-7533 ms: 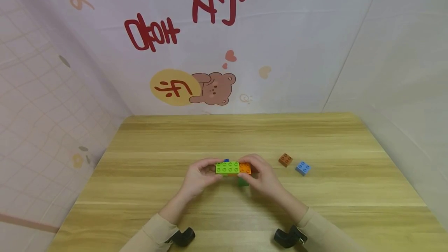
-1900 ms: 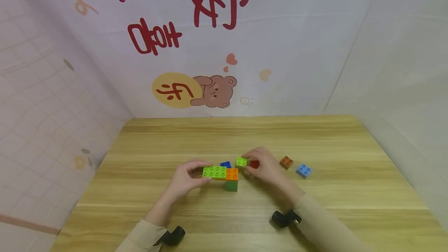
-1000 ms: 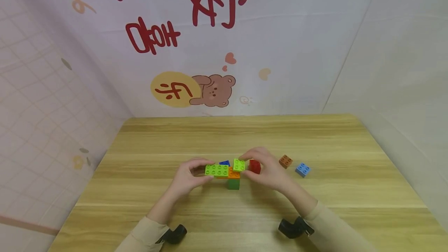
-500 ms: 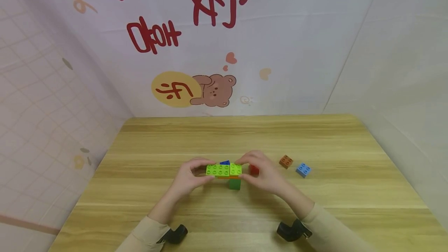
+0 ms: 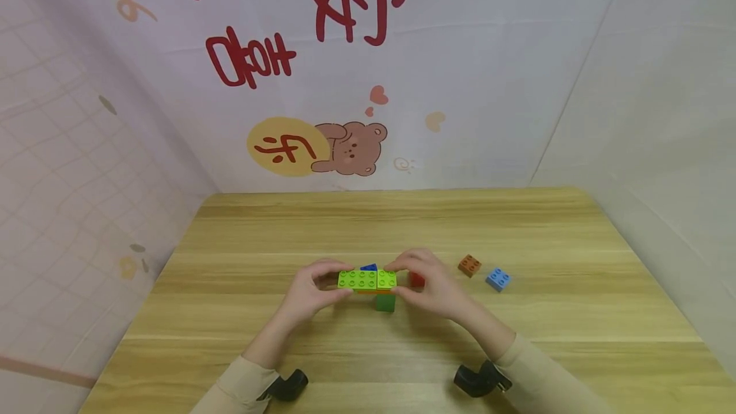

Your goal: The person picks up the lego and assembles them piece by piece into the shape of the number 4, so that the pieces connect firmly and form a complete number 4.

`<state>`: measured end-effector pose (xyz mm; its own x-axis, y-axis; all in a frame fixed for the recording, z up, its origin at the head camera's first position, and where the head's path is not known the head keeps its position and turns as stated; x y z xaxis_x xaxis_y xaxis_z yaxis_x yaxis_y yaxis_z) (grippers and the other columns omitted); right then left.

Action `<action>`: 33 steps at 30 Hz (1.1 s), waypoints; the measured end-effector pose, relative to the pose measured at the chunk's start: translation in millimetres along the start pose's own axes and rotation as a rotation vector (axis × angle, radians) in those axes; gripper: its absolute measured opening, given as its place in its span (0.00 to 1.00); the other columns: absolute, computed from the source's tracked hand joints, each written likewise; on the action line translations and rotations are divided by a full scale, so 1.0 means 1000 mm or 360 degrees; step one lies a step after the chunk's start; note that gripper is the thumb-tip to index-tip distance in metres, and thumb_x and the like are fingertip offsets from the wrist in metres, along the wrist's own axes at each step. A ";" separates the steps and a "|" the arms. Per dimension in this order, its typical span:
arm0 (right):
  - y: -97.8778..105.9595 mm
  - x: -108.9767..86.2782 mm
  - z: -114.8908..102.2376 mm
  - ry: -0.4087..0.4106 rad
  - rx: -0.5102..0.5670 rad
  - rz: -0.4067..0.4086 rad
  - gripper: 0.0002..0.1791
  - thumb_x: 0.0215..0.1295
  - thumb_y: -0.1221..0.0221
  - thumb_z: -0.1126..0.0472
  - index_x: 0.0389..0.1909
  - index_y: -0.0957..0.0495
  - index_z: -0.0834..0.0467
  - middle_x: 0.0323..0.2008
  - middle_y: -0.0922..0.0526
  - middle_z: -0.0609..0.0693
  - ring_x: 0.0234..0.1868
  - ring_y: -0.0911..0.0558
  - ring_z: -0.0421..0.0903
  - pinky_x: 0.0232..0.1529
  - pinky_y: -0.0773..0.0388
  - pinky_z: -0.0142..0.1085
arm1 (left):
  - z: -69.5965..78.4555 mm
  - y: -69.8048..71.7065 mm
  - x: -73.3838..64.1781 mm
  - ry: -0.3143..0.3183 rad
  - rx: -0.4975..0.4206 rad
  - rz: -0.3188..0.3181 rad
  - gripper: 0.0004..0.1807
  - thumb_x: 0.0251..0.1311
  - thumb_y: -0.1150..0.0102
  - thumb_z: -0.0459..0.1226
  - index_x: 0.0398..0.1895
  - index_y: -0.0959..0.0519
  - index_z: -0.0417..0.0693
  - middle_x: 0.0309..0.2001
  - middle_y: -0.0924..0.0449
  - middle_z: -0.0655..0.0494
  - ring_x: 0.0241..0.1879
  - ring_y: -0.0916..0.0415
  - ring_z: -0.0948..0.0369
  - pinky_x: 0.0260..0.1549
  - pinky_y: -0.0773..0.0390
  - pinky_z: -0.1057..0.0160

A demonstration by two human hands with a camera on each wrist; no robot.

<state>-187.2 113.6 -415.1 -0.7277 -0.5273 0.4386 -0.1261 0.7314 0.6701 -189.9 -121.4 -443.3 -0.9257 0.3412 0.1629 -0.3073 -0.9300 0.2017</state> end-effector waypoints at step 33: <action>0.000 0.002 -0.004 -0.0017 -0.0031 0.0009 0.20 0.53 0.27 0.63 0.48 0.17 0.52 0.46 0.19 0.43 0.45 0.24 0.41 0.43 0.22 0.39 | 0.005 -0.001 -0.001 -0.0018 0.0000 -0.0004 0.21 0.51 0.27 0.28 0.51 0.17 0.38 0.51 0.21 0.45 0.49 0.22 0.46 0.49 0.20 0.62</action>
<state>-185.8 110.9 -411.9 -0.7357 -0.5185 0.4358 -0.1091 0.7257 0.6793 -187.8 -120.6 -439.2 -0.9224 0.3453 0.1730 -0.3099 -0.9290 0.2020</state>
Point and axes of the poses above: each hand's wrist, its own x-axis towards the middle knuckle, its own y-axis out of the back of the hand, z = x × y, the point moved 5 cm from there along x, towards the middle knuckle
